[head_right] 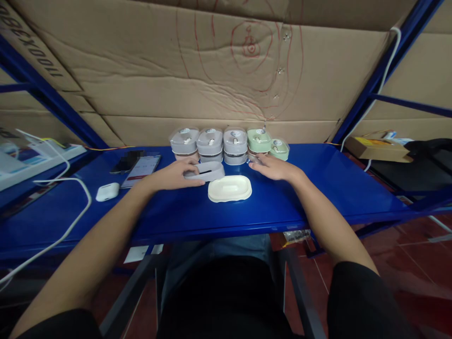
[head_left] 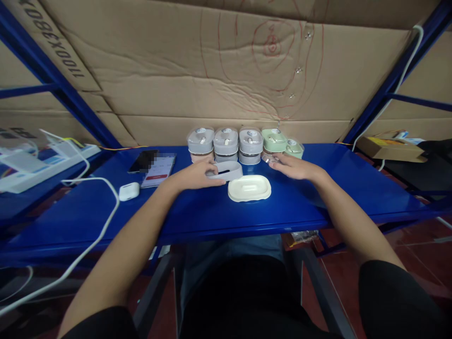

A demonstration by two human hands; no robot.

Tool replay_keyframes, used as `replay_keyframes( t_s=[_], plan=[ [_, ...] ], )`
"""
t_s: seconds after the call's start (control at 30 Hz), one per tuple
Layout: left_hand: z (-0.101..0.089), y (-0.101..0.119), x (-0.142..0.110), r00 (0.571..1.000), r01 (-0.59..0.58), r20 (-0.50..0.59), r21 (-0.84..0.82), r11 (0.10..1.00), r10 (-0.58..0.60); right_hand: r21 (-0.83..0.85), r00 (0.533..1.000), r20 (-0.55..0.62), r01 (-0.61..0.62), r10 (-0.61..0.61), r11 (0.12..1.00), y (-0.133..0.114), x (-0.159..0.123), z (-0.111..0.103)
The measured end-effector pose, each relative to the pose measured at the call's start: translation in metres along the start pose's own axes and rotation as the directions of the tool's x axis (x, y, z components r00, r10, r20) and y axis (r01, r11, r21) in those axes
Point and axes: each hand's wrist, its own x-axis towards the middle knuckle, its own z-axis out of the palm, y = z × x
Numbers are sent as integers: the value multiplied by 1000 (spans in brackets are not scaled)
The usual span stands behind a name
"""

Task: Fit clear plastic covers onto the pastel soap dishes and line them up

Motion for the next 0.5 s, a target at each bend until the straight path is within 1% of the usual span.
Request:
replay_keyframes(
  t_s=[0.03,0.07,0.17,0.23,0.27,0.37,0.43,0.5],
  plan=[
    [1,1,1,1000,3,0,-2,1000,-3,-4,999,22,-33,33,999,-1,0,-1],
    [2,3,1,1000,-1,-22,-10,1000,1,-3,997,47,-58,58,998,-3,0,-2],
    [9,16,0,987,-41,-157,-70,997,30,18,996,46,-72,71,997,-8,1,-3],
    [18,30,0,975,-81,-215,-110,991,56,21,996,37,-78,77,997,-11,0,-5],
    [24,38,0,973,-106,-216,-126,986,77,21,995,32,-90,89,996,-13,0,-5],
    [42,58,0,981,-153,-147,-164,975,130,30,989,10,-147,147,989,-19,-2,-8],
    [51,65,0,986,-155,-93,-178,972,140,26,985,2,-174,174,984,-23,-3,-10],
    [57,66,1,988,-149,-57,-183,972,140,5,984,4,-180,180,984,-27,-4,-11]
  ],
)
